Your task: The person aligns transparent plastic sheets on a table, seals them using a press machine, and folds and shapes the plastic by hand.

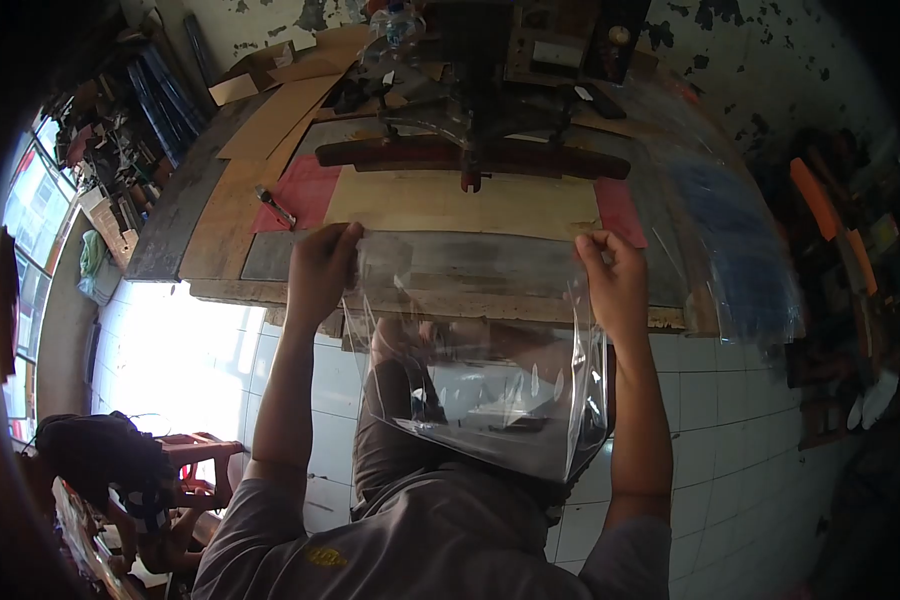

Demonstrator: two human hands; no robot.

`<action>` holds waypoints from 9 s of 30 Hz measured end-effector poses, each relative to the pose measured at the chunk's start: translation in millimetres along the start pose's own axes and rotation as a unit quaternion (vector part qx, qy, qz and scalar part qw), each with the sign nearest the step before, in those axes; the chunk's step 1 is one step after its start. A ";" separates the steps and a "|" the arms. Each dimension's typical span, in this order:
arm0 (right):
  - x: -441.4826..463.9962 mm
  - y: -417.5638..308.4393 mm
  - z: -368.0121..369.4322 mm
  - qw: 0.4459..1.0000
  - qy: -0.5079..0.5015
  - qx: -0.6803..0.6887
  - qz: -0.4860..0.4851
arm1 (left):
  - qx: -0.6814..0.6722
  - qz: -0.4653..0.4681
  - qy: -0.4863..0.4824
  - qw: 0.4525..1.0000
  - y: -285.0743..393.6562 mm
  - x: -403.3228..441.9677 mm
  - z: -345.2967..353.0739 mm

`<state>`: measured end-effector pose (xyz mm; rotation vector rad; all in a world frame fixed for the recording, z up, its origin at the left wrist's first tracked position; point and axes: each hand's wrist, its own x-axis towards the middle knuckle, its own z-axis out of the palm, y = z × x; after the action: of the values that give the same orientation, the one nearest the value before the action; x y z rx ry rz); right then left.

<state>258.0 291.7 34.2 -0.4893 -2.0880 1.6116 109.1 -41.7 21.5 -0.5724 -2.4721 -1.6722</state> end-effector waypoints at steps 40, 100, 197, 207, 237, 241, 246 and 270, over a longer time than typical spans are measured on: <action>140.5 55.8 1.3 0.929 -0.102 -0.313 -0.169 | 0.179 0.048 -0.138 0.973 -44.7 121.1 35.5; 145.5 70.3 -0.7 0.921 -0.093 -0.328 -0.186 | 0.164 0.079 -0.103 0.978 -52.9 119.2 38.3; -35.8 196.2 -19.4 0.783 0.332 -0.386 -0.357 | 0.327 0.260 0.336 0.844 -191.8 -67.5 47.9; -33.1 196.0 -18.2 0.778 0.341 -0.369 -0.377 | 0.317 0.252 0.341 0.849 -184.5 -68.2 50.0; -31.4 195.0 -16.1 0.769 0.347 -0.386 -0.373 | 0.324 0.249 0.335 0.849 -185.4 -70.0 47.2; -31.5 194.3 -15.9 0.767 0.347 -0.389 -0.374 | 0.321 0.249 0.336 0.850 -186.1 -70.7 47.1; -31.7 194.4 -14.9 0.767 0.350 -0.388 -0.372 | 0.318 0.251 0.334 0.851 -184.8 -71.0 47.1; -31.9 198.5 -15.6 0.767 0.350 -0.387 -0.373 | 0.316 0.252 0.338 0.850 -185.5 -71.2 47.5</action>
<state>293.8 337.2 -158.9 -0.3405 -1.8503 0.0208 113.7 -76.5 -179.7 -0.3897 -1.9192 -0.6278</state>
